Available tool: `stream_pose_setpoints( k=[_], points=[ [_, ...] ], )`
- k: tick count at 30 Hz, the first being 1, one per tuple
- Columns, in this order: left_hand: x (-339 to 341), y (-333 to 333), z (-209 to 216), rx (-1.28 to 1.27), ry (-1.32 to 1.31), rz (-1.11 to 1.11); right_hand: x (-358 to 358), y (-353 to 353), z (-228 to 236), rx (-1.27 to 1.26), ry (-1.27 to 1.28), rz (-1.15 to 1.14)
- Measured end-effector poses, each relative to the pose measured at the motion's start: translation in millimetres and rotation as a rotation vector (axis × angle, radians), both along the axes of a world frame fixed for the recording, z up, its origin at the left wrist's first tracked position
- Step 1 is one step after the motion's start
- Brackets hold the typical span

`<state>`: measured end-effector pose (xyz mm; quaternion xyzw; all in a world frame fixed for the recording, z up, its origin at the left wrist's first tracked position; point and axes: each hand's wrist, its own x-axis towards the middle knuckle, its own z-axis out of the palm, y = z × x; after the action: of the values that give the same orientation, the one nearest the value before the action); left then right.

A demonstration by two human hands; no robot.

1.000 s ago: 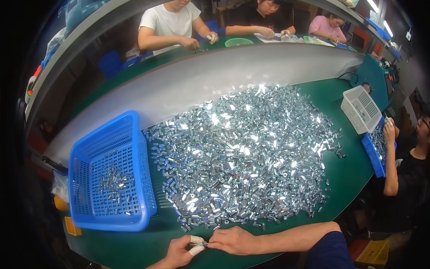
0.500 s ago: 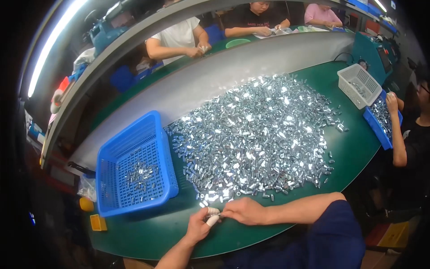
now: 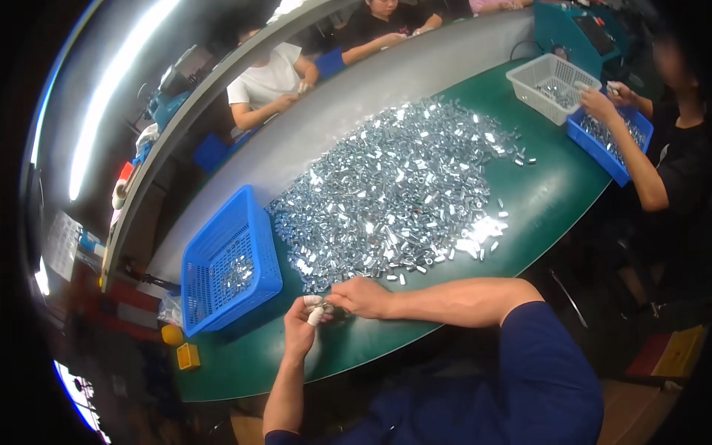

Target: Manually picking up small metallic parts from a pile and inserting them into small tubes before placing them into a collection basket.

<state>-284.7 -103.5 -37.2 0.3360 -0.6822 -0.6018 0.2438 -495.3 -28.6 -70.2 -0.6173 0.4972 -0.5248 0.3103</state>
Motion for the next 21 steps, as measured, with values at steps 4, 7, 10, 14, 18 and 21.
stream_pose_setpoints(
  k=[4,7,10,14,18,21],
  points=[
    [-4,12,6,-0.115,-0.051,0.081,-3,4,3,0.018,-0.078,0.058],
    [-10,16,12,-0.161,-0.098,0.096,-5,0,-5,-0.007,-0.077,0.054],
    [-16,19,19,-0.170,-0.146,0.127,2,-4,-14,-0.133,-0.074,-0.045],
    [-26,27,32,-0.183,-0.210,0.154,0,-5,-14,-0.060,-0.118,-0.015],
    [-25,30,41,-0.246,-0.277,0.165,2,-1,-11,-0.085,-0.245,0.016],
    [-23,32,54,-0.290,-0.303,0.177,-1,3,-7,-0.080,-0.267,0.028]
  ],
)
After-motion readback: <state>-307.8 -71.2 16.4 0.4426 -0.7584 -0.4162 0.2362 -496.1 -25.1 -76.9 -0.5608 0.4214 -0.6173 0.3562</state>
